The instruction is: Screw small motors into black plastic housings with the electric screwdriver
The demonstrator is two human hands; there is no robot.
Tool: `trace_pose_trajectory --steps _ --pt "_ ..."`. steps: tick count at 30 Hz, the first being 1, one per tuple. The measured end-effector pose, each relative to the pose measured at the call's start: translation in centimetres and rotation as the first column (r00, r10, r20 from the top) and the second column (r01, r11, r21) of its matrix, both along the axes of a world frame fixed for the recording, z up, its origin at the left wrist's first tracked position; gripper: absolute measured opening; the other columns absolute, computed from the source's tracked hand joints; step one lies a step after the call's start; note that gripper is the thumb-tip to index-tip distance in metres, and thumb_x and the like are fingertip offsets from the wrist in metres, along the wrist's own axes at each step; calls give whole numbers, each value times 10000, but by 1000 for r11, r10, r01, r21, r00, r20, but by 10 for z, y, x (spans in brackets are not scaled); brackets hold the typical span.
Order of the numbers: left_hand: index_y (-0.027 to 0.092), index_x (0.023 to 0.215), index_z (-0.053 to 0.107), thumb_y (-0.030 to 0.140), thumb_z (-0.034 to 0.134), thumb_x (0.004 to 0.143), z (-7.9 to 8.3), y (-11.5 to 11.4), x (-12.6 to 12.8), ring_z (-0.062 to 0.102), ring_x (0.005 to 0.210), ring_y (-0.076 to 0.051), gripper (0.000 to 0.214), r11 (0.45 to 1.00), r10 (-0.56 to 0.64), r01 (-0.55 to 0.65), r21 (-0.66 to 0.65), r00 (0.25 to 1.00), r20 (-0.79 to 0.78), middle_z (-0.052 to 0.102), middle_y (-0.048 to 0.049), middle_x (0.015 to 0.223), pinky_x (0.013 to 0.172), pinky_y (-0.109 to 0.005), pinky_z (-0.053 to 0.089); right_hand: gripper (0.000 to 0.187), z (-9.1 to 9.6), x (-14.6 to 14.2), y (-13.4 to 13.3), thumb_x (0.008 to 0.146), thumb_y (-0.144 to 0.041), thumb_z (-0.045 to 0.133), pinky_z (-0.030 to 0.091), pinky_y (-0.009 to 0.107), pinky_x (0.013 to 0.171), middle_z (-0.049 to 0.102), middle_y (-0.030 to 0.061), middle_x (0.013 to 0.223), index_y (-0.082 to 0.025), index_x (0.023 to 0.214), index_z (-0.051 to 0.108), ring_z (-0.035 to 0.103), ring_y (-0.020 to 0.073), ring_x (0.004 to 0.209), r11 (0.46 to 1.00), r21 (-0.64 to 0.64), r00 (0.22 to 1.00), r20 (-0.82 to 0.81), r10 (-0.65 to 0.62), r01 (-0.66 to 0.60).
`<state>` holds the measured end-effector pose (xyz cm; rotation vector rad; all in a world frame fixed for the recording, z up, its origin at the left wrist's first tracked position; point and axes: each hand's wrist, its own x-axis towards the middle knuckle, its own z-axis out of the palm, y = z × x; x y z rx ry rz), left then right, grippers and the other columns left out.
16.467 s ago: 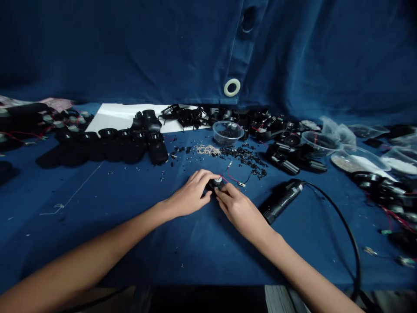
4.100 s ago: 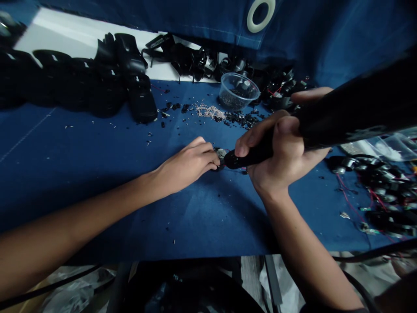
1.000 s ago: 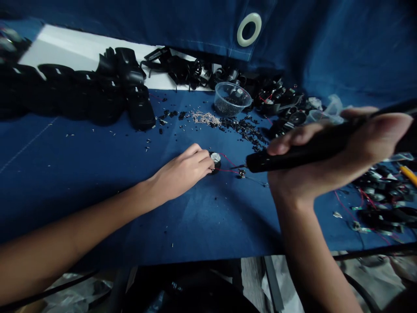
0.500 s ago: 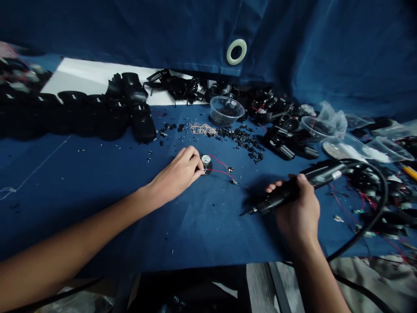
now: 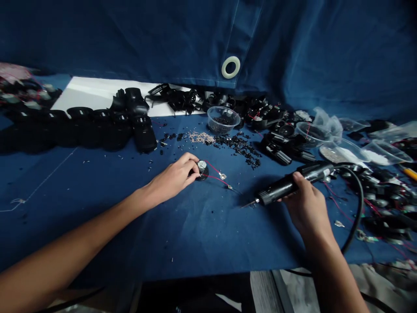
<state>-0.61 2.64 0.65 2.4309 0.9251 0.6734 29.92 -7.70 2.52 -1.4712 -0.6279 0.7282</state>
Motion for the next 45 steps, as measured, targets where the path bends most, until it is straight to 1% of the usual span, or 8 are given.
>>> trace_pose_trajectory --steps 6,13,21,26,30,34,38,45 --pt "191 855 592 259 489 910 9 3 -11 570 1014 -154 135 987 -149 148 -68 989 -10 497 -34 1187 945 -342 451 277 -6 14 26 749 -363 692 592 295 552 557 -32 587 -141 808 536 598 130 476 996 69 992 -115 -52 60" --pt "200 902 585 256 486 916 1 -7 -7 588 969 -150 114 997 -72 73 -31 997 20 492 -37 1191 942 -351 463 220 -12 -14 19 825 -296 629 574 324 837 699 152 917 -102 912 576 695 222 868 975 -117 936 -324 140 -187" --pt "194 915 574 232 493 915 0 -15 0 604 931 -143 90 999 23 -23 24 1000 -13 491 -36 1184 927 -331 475 175 3 -6 7 855 -258 585 588 246 677 698 134 778 -97 923 584 689 166 676 838 -420 927 -288 241 -348" --pt "201 911 569 234 490 914 3 -16 0 612 904 -142 86 999 26 -26 24 999 -21 496 -35 1183 886 -328 496 230 1 -6 4 855 -352 551 520 227 502 655 68 689 -126 835 583 628 134 550 760 -498 886 -38 462 -418" --pt "205 914 567 261 503 909 1 -16 2 617 885 -143 85 999 49 -49 2 999 -23 496 -32 1188 878 -340 506 295 3 -25 1 845 -473 527 419 221 436 601 9 655 -178 843 544 538 108 498 697 -540 671 293 681 -472" --pt "201 895 567 258 511 904 -3 -15 4 616 880 -141 80 998 65 -65 10 998 -4 500 -32 1179 900 -354 501 285 11 -52 6 855 -426 545 481 287 682 634 26 861 -228 1061 530 595 149 757 743 -412 501 555 664 -528" --pt "200 915 565 258 515 904 -4 -15 5 616 892 -144 78 998 57 -58 24 998 17 506 -39 1163 915 -354 495 261 21 -69 20 861 -336 555 471 304 764 622 35 957 -244 1106 550 588 156 868 704 -339 370 665 648 -624" --pt "209 928 560 243 496 910 0 -18 1 610 942 -158 75 999 38 -38 -11 999 -4 483 -39 1206 928 -388 484 181 23 -77 39 901 -300 482 450 288 717 641 26 903 -212 1023 583 589 140 789 658 -340 342 646 683 -672"
